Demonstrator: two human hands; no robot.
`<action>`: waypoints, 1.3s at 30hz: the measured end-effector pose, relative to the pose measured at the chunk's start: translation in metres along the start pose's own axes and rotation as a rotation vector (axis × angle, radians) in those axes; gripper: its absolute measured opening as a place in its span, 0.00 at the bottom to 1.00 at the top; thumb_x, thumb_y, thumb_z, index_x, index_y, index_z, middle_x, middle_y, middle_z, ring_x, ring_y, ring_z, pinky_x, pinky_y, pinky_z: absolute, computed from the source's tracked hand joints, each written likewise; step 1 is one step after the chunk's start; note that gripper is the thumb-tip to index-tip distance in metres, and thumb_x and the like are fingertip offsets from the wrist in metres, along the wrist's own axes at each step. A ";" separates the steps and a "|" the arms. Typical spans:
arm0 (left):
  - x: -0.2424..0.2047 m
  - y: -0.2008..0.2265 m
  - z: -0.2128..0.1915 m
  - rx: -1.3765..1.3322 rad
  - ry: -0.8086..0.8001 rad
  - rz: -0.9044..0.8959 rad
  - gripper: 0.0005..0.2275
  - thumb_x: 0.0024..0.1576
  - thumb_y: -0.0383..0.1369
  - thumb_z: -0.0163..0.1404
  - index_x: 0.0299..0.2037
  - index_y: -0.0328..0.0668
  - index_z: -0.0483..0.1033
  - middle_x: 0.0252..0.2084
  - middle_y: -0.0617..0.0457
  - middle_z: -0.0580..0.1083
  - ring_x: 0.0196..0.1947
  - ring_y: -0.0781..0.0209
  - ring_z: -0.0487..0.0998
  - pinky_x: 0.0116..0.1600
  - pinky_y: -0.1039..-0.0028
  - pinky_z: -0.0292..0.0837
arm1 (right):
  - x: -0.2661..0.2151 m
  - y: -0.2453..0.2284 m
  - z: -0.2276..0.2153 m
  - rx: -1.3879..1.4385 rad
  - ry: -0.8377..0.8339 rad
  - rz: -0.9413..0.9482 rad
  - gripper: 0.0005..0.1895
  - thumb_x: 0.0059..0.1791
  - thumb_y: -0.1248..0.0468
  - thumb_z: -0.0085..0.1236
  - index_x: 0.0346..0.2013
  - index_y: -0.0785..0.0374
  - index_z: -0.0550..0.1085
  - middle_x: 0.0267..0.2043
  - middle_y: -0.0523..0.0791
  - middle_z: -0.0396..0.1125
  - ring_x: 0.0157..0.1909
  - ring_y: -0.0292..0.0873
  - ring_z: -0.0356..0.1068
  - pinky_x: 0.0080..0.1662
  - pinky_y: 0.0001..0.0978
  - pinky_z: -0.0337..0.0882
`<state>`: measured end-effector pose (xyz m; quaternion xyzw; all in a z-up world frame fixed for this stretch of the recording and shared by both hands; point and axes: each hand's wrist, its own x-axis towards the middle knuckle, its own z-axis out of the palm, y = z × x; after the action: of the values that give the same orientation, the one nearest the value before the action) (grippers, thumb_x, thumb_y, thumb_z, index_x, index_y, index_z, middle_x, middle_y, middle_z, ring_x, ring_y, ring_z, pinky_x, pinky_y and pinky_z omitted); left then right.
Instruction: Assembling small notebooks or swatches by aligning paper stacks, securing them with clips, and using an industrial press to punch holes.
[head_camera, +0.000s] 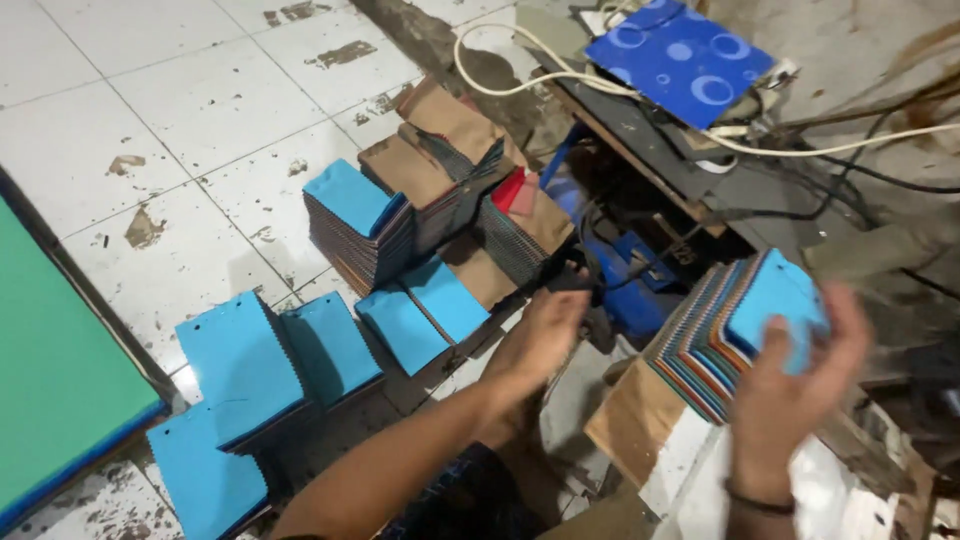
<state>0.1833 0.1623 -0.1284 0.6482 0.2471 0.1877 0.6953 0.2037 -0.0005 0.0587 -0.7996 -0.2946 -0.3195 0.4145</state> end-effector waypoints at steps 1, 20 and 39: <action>0.000 -0.030 -0.018 0.000 0.002 -0.011 0.22 0.62 0.53 0.42 0.51 0.48 0.79 0.54 0.56 0.79 0.55 0.63 0.79 0.62 0.74 0.67 | -0.009 -0.016 0.027 -0.001 -0.009 0.005 0.22 0.60 0.75 0.50 0.69 0.70 0.61 0.68 0.58 0.59 0.66 0.57 0.60 0.62 0.47 0.61; 0.126 -0.235 -0.134 1.226 -0.385 -0.271 0.29 0.61 0.46 0.47 0.73 0.61 0.54 0.75 0.41 0.51 0.75 0.35 0.53 0.74 0.45 0.47 | -0.272 0.251 0.429 0.529 -0.386 1.683 0.30 0.54 0.54 0.53 0.69 0.62 0.65 0.72 0.56 0.58 0.71 0.60 0.59 0.66 0.54 0.65; 0.149 -0.266 -0.114 1.590 -0.578 -0.382 0.44 0.54 0.54 0.58 0.74 0.55 0.42 0.74 0.38 0.45 0.73 0.35 0.49 0.69 0.40 0.48 | -0.262 0.244 0.472 0.269 -0.315 1.717 0.11 0.51 0.58 0.61 0.29 0.61 0.79 0.28 0.41 0.62 0.29 0.34 0.57 0.29 0.23 0.57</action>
<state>0.2211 0.3172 -0.4116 0.9116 0.2231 -0.3330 0.0908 0.3467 0.2294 -0.4685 -0.7241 0.3190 0.2536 0.5565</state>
